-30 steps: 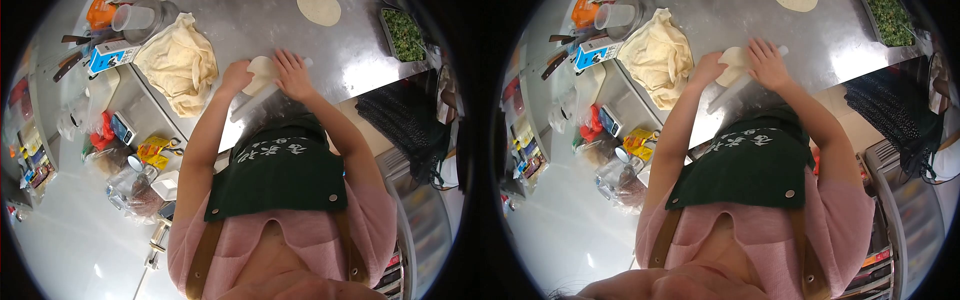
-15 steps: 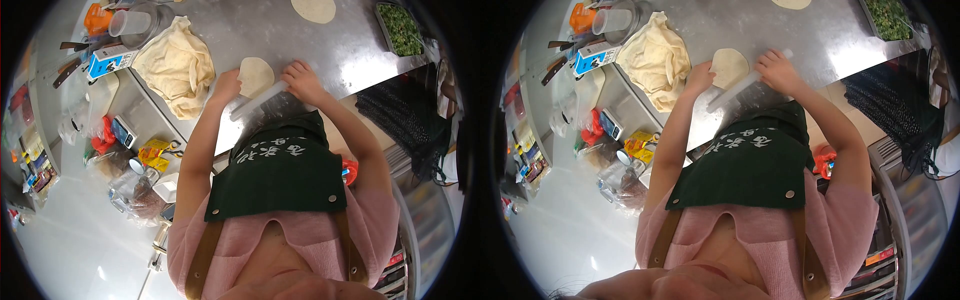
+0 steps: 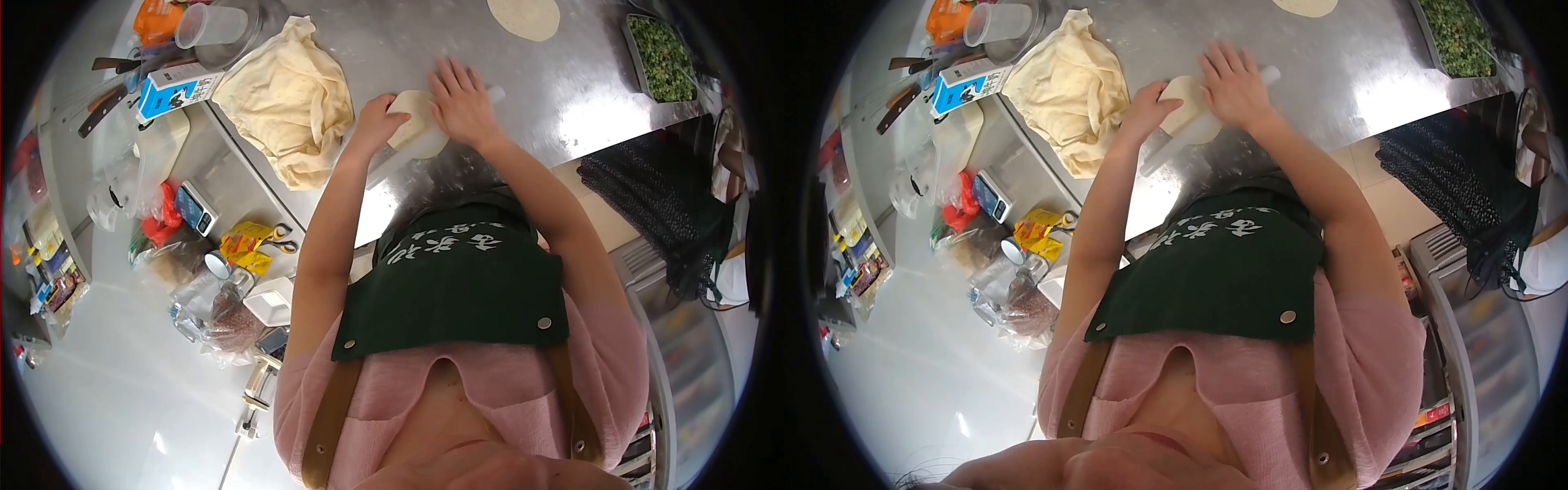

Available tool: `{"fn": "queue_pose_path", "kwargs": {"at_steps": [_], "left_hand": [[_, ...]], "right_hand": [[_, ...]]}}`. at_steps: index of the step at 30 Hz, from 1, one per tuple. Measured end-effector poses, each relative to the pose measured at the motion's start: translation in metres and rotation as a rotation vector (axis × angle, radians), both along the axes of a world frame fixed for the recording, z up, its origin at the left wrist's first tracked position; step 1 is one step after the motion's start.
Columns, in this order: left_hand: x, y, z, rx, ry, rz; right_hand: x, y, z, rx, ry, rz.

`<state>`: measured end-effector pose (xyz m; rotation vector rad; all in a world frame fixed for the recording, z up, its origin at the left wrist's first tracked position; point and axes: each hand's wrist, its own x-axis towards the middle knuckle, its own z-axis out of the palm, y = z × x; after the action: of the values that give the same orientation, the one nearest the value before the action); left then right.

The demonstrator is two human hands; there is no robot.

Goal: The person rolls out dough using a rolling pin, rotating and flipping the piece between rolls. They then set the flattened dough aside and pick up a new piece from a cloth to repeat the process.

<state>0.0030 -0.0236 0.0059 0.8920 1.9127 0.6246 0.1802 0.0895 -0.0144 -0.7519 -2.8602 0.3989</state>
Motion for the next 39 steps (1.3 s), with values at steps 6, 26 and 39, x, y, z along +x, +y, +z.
{"fn": "queue_pose_path", "kwargs": {"at_steps": [6,26,39], "left_hand": [[0.017,0.015,0.029,-0.16,0.381,-0.362],[0.01,-0.01,0.02,-0.133,0.083,-0.144],[0.0,0.029,-0.001,-0.187,0.119,-0.37]], "right_hand": [[0.026,-0.01,0.004,-0.061,0.072,0.044],[0.054,0.019,0.014,-0.241,0.017,0.289],[-0.009,0.012,0.006,0.029,0.021,-0.041]]}}
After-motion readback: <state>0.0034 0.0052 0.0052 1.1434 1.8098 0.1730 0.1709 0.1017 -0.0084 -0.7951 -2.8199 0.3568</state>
